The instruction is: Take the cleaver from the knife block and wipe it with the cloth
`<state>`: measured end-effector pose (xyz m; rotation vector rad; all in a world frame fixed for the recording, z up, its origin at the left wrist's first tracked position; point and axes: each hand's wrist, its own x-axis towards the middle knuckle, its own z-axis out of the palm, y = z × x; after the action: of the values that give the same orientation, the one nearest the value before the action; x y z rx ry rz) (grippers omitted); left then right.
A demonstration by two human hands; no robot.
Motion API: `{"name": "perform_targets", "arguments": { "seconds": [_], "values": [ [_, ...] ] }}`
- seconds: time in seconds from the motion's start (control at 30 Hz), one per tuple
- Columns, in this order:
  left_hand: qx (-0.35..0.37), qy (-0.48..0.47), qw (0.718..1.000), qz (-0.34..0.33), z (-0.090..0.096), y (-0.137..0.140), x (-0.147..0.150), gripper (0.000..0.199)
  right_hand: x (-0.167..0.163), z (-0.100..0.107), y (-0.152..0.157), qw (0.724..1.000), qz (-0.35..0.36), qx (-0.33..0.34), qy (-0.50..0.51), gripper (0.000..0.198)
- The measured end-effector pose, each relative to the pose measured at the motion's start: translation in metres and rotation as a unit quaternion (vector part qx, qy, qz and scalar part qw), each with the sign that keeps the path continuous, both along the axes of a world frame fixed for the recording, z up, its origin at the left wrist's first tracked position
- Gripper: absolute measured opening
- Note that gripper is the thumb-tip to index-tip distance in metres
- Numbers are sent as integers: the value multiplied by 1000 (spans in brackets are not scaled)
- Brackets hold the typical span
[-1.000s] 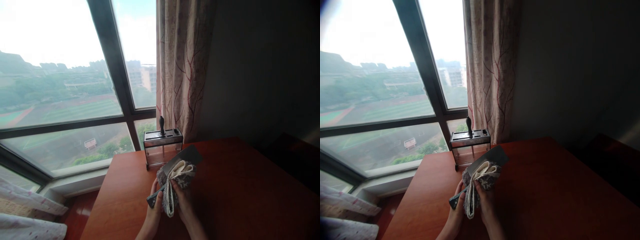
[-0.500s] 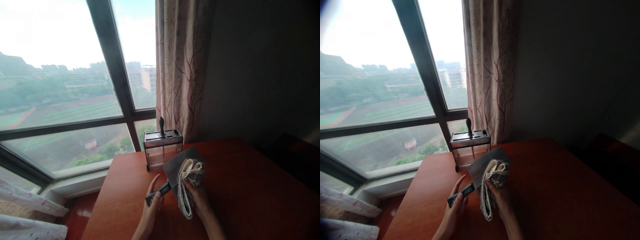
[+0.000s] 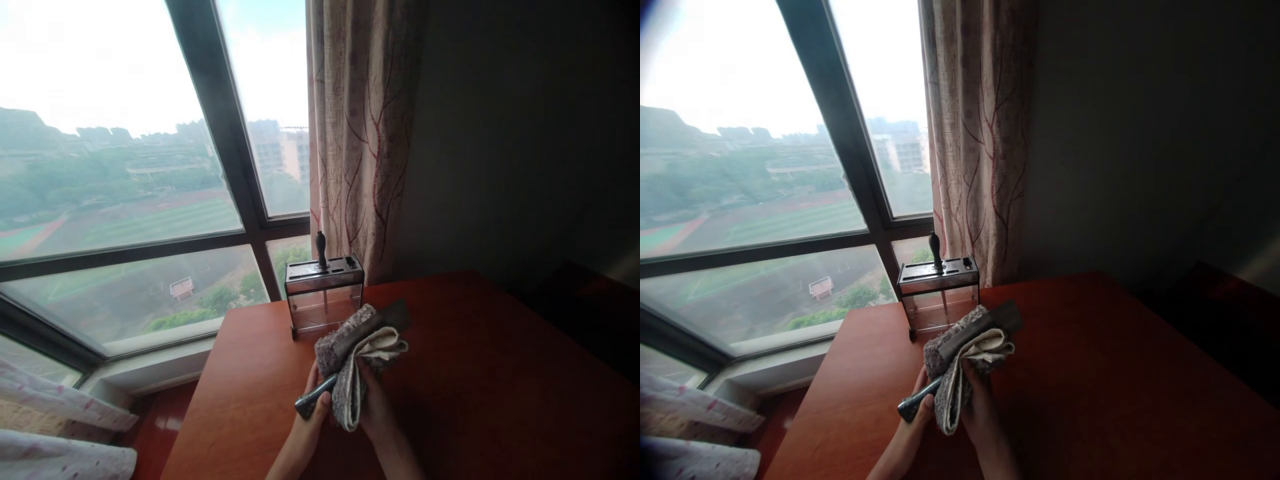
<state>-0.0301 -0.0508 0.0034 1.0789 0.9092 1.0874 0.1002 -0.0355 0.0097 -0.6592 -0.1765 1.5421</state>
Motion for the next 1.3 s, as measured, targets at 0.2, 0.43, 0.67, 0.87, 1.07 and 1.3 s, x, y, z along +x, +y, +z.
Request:
{"name": "perform_targets", "arguments": {
  "seconds": [0.2, 0.43, 0.67, 0.87, 1.07, 1.3],
  "values": [
    [14, 38, 998, 45, 3, 1, -5, 66, -11, 15, -5, 989, -11, 41, -139, 46],
    [7, 14, 999, 46, 2, 1, -3, 69, 1, 23, -5, 963, -36, 52, -262, 51],
    [14, 7, 999, 46, 17, 1, -3, 75, 15, 5, -4, 986, -95, -5, -138, 51],
    [4, 6, 1000, -2, 12, 4, -8, 57, 59, 20, 11, 998, -46, -15, 37, 34],
    [-57, -102, 993, 27, 2, 4, -12, 48, 82, 29, 15, 996, -53, 9, 75, 29],
    [-55, -179, 982, 16, 7, 5, -12, 47, 60, 19, 16, 992, -38, -1, 123, 23]
  ]
}}
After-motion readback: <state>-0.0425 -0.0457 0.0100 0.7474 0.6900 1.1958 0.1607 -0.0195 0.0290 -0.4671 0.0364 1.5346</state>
